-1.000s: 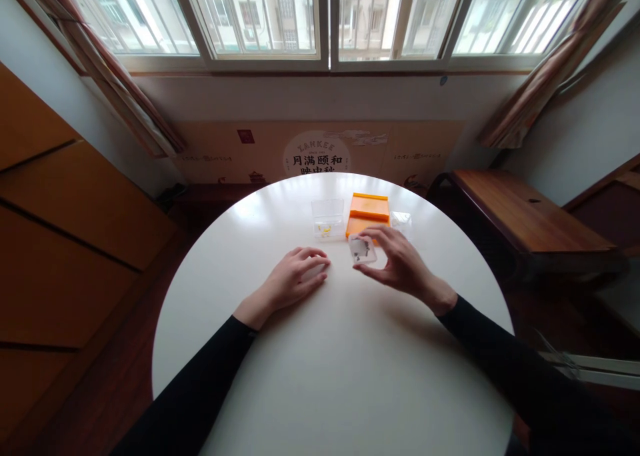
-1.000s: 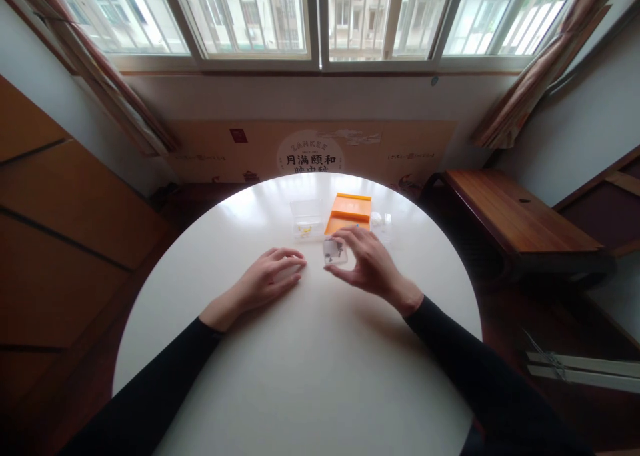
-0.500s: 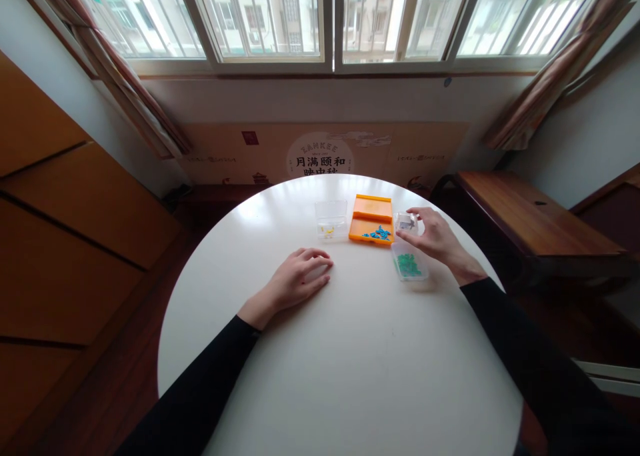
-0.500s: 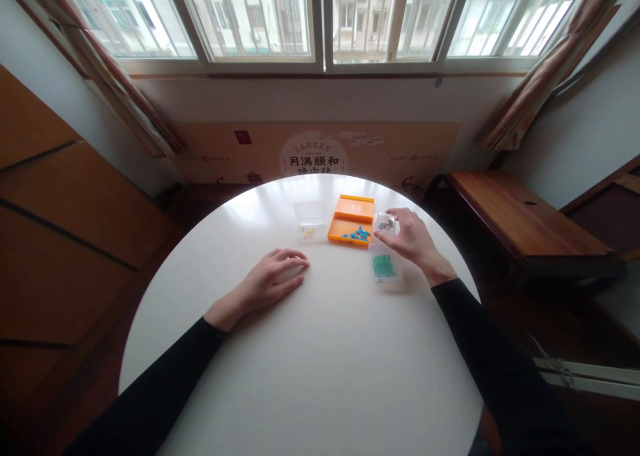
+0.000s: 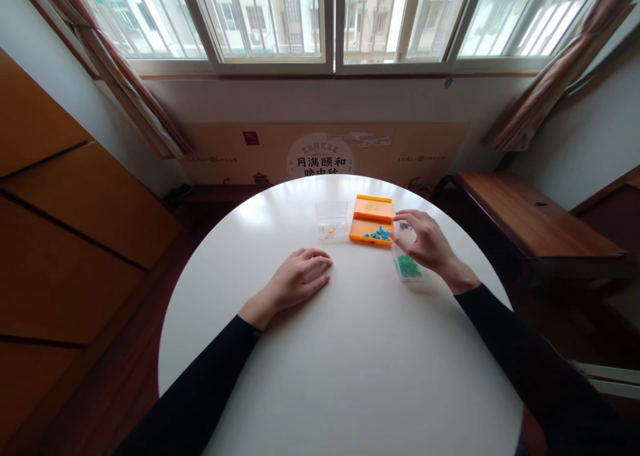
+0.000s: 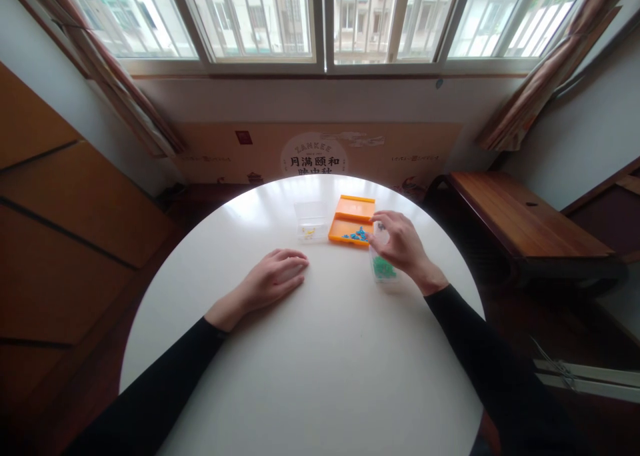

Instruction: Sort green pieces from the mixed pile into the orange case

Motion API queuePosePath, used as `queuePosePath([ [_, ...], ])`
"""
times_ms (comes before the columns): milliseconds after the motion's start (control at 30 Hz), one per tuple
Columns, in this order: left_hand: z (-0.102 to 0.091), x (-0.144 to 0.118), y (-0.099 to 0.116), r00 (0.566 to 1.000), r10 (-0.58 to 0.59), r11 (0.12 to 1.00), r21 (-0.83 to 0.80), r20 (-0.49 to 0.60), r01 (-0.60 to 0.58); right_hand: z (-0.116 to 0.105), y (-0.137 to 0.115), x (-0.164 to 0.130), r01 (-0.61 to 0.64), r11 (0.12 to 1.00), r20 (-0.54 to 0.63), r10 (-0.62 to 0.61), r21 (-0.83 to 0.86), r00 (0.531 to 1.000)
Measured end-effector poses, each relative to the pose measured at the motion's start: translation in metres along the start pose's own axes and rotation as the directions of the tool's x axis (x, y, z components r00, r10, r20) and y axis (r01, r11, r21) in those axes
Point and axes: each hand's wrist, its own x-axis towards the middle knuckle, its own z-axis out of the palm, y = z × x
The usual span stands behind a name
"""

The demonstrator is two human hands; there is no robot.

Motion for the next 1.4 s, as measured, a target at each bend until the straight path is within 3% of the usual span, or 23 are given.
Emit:
queuePosePath([
  [267, 0.003, 0.001, -0.006, 0.989, -0.079, 0.987, 0.131, -0.121, 0.095, 0.021, -0.052, -0.009, 0.18, 0.984, 0.172, -0.179, 0.011, 0.969],
  [400, 0.005, 0.011, -0.009, 0.986, -0.113, 0.961, 0.24, -0.125, 0.141, 0.026, -0.06, -0.013, 0.202, 0.979, 0.204, -0.202, 0.021, 0.958],
  [567, 0.008, 0.021, -0.012, 0.989, -0.131, 0.96, 0.24, -0.072, 0.144, 0.025, -0.065, -0.015, 0.202, 0.979, 0.239, -0.196, -0.001, 0.951],
  [800, 0.005, 0.015, -0.014, 0.968, -0.114, 0.939, 0.294, -0.224, 0.179, 0.026, -0.082, -0.021, 0.226, 0.973, 0.241, -0.231, 0.047, 0.943],
  [933, -0.002, 0.008, -0.014, 0.959, -0.073, 0.952, 0.267, -0.274, 0.149, 0.028, -0.099, -0.028, 0.229, 0.968, 0.259, -0.247, 0.098, 0.934],
  [1200, -0.012, -0.002, -0.011, 0.972, 0.02, 0.991, 0.131, -0.234, 0.011, 0.039, -0.11, -0.039, 0.284, 0.944, 0.298, -0.324, 0.17, 0.898],
  [1400, -0.007, 0.003, -0.006, 0.901, -0.044, 0.995, 0.058, -0.432, 0.076, 0.039, -0.109, -0.039, 0.268, 0.945, 0.295, -0.315, 0.189, 0.902],
])
